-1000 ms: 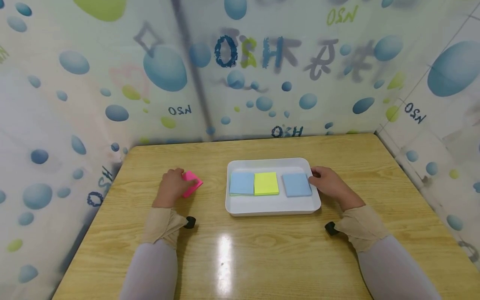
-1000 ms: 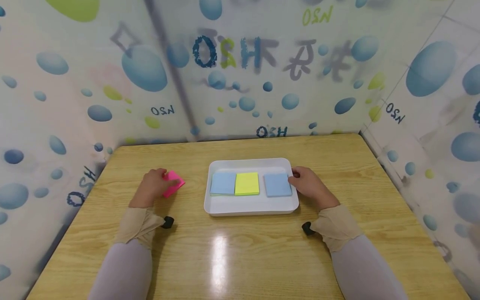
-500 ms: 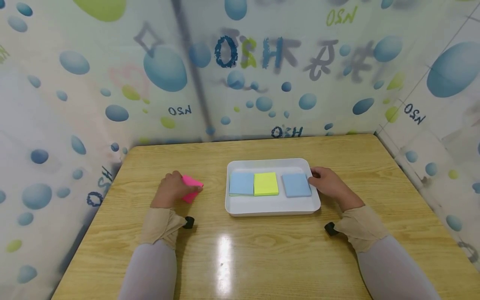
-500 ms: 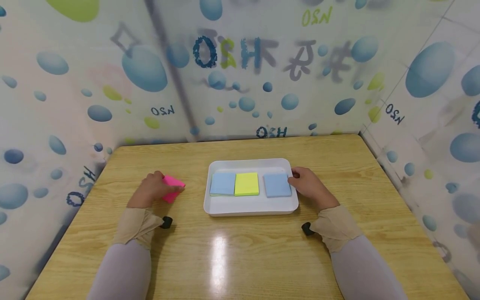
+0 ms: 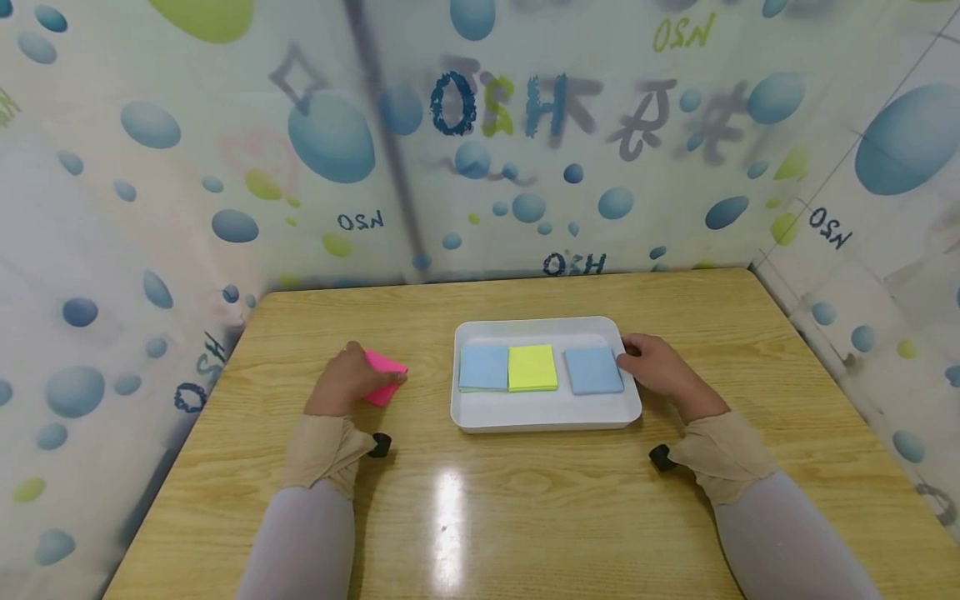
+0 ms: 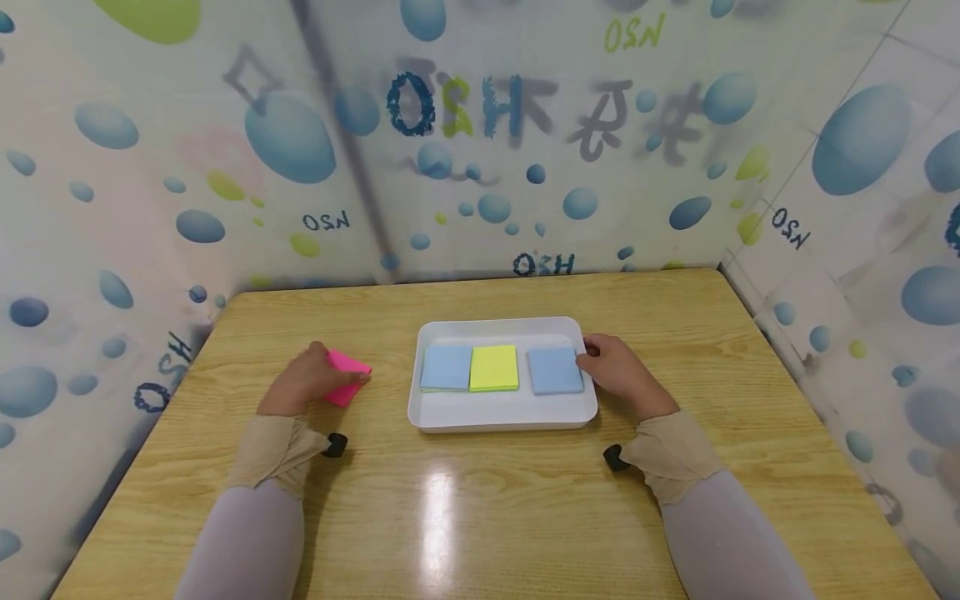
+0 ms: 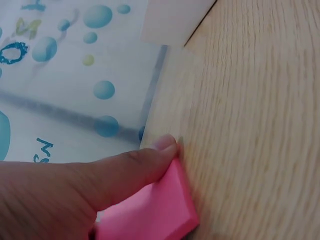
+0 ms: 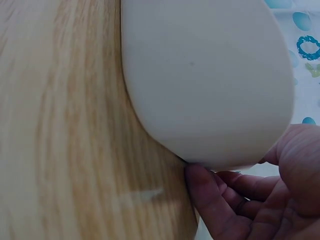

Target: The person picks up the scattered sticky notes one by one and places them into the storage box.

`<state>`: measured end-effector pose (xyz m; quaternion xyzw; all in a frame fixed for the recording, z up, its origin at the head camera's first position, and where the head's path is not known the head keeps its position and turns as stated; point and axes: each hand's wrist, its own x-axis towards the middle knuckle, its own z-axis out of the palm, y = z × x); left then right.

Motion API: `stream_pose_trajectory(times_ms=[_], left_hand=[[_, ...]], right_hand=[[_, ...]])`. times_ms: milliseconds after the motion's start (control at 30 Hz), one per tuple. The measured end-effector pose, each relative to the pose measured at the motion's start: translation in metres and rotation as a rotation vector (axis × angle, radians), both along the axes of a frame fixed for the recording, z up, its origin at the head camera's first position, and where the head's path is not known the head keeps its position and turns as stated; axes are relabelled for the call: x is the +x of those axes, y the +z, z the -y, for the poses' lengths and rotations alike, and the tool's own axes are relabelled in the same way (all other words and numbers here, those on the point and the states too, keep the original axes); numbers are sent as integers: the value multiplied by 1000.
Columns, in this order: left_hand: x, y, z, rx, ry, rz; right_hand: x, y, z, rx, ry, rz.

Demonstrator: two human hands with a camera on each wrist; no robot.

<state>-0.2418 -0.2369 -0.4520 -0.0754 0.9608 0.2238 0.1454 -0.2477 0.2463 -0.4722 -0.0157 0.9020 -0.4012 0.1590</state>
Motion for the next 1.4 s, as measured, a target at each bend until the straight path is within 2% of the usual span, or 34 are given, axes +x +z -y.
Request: stream_pose_trajectory(times_ms=[167,433,533,733,967,1167,1400], left_hand=[[1,4,-4,31,-16,-5],[2,7,-10,37,-81,-56],[2,8,-12,60,-71,-54],[2,6,-12,31,-30,-41],[3,8,-10,18,-22,-29],[4,11,-9,32,25,-77],[3,16,-13,80,41,-135]], right_hand=[[1,1,0,1,0,-1],[2,2,-1,-2,2,-9],[2,2,-1,0,4,-13],[2,2,-1,-5,6,3],[2,1,0,0,5,-7],[2,2,0,0,7,-13],[1,1,1,2,3,-7]])
